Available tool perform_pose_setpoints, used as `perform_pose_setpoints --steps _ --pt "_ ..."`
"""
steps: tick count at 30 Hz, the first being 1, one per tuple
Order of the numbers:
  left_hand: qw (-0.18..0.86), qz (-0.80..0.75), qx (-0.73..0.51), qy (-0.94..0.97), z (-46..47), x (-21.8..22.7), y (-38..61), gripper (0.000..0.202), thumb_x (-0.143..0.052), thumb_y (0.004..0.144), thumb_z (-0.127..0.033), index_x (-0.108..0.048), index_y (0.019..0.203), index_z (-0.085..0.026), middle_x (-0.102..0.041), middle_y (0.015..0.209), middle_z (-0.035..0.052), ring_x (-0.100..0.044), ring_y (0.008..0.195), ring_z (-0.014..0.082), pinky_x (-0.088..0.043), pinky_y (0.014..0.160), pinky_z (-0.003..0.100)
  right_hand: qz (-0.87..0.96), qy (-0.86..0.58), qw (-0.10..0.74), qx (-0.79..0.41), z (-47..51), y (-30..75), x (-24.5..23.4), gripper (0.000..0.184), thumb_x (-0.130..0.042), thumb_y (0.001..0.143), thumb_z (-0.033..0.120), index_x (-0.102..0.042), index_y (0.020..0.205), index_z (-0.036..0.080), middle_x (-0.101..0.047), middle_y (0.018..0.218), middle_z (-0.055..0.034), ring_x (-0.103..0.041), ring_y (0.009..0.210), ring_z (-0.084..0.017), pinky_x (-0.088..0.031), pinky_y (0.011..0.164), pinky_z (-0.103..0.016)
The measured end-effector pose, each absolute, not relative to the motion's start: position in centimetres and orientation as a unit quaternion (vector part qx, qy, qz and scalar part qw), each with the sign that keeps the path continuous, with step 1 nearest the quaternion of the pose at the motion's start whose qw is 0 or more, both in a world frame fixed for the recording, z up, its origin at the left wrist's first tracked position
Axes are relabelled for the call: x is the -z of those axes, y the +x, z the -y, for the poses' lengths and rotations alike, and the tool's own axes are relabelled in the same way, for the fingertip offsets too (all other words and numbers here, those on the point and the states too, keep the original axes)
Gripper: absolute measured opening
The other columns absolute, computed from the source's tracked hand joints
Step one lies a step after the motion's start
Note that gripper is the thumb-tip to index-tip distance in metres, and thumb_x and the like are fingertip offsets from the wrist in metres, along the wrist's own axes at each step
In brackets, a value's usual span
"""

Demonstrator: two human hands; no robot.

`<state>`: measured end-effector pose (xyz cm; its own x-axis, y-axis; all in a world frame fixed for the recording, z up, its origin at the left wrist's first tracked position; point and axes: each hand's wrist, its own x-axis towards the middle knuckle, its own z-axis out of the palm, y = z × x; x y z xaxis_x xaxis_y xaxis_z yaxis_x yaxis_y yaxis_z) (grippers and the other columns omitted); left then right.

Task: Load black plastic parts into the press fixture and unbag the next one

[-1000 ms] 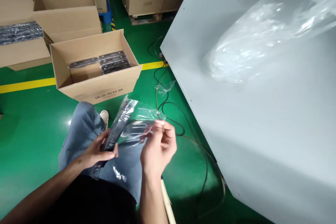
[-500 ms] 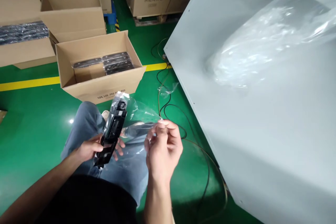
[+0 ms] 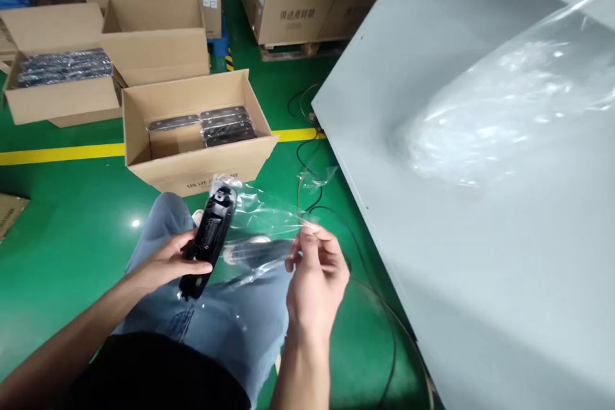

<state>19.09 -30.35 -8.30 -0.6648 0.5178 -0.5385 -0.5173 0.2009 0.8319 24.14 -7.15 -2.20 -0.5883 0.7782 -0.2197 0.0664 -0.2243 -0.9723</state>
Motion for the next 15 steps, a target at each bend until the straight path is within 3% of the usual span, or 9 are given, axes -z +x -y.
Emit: perform_pose_setpoints --steps 2,5,10,15 --pt "0.408 -0.64 -0.651 0.009 30.5 8.2 17.6 0.059 -0.096 0.066 -0.042 -0.076 0.118 -0.022 -0.075 0.11 0.0036 -0.066 0.102 0.0249 -0.05 0.087 0.033 0.563 -0.381 0.253 -0.689 6.3 22.9 2.8 0.041 -0.089 0.069 0.049 -0.069 0.088 0.019 -0.057 0.067 0.0071 -0.047 0.053 -0.006 -0.033 0.045 -0.02" --pt "0.405 -0.62 -0.672 -0.008 30.5 8.1 14.5 0.063 -0.1 0.06 -0.04 -0.078 0.117 -0.022 -0.078 0.115 0.0048 -0.068 0.109 0.0267 -0.051 0.092 0.033 0.562 -0.385 0.216 -0.699 4.7 20.3 3.8 0.055 -0.091 0.062 0.06 -0.072 0.092 0.018 -0.063 0.072 0.0047 -0.05 0.056 -0.007 -0.038 0.048 -0.021" --pt "0.338 -0.605 -0.717 -0.072 30.4 8.9 5.8 0.068 -0.104 0.052 -0.04 -0.079 0.111 -0.018 -0.08 0.098 0.0058 -0.072 0.083 0.0214 -0.054 0.072 0.03 0.632 -0.356 0.16 -0.67 2.2 16.6 7.4 0.078 -0.079 0.07 0.078 -0.074 0.122 0.02 -0.077 0.104 -0.0069 -0.069 0.082 -0.016 -0.056 0.07 -0.028" --pt "0.228 -0.632 -0.734 -0.104 31.3 11.2 -5.9 0.064 -0.103 0.052 -0.045 -0.076 0.104 -0.019 -0.074 0.082 0.0005 -0.066 0.067 0.0145 -0.05 0.059 0.024 0.698 -0.334 -0.006 -0.634 0.8 17.3 17.3 0.063 -0.072 0.078 0.076 -0.081 0.106 0.02 -0.082 0.096 -0.0111 -0.076 0.084 -0.025 -0.064 0.072 -0.035"
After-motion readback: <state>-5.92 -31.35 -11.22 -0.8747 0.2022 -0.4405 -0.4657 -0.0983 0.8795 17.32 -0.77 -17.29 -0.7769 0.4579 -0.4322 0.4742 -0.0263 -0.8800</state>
